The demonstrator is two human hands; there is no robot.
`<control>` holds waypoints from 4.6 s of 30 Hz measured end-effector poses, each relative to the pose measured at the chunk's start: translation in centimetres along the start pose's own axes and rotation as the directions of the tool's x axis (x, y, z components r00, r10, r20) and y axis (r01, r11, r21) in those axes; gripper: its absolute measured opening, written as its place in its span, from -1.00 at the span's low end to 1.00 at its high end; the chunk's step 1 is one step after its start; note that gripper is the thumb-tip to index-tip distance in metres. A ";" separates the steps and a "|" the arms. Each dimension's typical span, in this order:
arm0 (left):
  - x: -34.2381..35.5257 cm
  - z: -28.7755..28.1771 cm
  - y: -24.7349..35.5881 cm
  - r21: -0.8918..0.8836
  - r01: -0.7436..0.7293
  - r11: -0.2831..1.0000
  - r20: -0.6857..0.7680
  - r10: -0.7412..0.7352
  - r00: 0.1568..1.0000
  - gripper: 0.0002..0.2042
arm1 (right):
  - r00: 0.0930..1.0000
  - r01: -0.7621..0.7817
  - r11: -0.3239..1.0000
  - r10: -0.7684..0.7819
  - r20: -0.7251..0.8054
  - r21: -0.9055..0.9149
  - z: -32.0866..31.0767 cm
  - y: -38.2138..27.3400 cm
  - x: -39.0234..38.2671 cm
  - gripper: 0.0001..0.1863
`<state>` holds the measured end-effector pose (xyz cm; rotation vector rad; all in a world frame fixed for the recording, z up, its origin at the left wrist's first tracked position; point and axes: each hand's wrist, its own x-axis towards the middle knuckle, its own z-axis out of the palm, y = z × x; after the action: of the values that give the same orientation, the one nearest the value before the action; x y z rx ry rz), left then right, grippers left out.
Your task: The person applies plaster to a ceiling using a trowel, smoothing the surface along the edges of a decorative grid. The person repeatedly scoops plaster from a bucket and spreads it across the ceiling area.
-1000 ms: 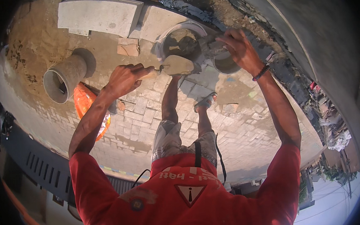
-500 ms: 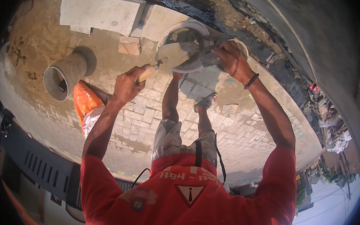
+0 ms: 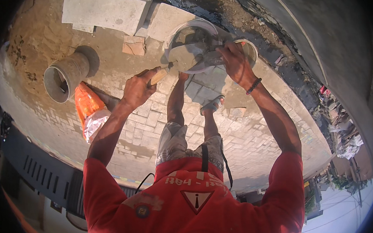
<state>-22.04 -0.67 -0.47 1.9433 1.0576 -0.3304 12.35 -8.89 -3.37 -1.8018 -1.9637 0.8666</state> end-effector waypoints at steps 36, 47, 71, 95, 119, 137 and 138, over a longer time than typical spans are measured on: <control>-1.3 6.7 4.8 -0.371 0.251 0.894 0.029 -0.259 0.965 -0.46 | 0.864 -0.486 0.867 0.459 -0.206 -0.107 4.9 3.6 -4.3 -0.61; 6.2 10.0 2.6 -0.191 0.391 0.900 0.185 -0.358 0.915 -0.44 | 0.683 -0.686 0.689 0.721 -0.117 0.233 5.2 5.9 -14.2 -0.64; -5.0 13.7 -5.9 0.164 0.444 0.881 0.030 -0.454 0.890 -0.36 | 0.647 -0.657 0.649 0.747 0.155 -0.384 18.4 19.9 -6.1 -0.77; 9.0 -16.4 46.9 0.241 -0.862 0.446 -0.328 0.873 0.360 -0.67 | -0.174 0.646 0.109 0.985 0.007 0.755 -12.3 -5.7 -52.6 -0.82; 13.4 -31.7 76.7 0.799 -0.323 0.508 -0.597 0.600 -0.533 -0.30 | 0.555 -0.818 -0.182 -0.494 -0.669 -0.545 -85.3 -20.6 -36.9 -0.60; 13.9 -32.4 76.3 0.786 -0.363 0.500 -0.614 0.567 -0.550 -0.25 | 0.647 -0.760 -0.212 -0.148 -0.748 -0.615 -84.2 -18.6 -32.9 -0.65; 13.8 -32.7 76.0 0.788 -0.353 0.504 -0.610 0.567 -0.553 -0.25 | 0.650 -0.759 -0.184 -0.158 -0.743 -0.625 -83.8 -18.8 -32.6 -0.66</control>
<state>40.30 13.44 53.91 2.3594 0.4131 2.3255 54.31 -23.65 76.97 -2.7943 -1.3893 -1.7892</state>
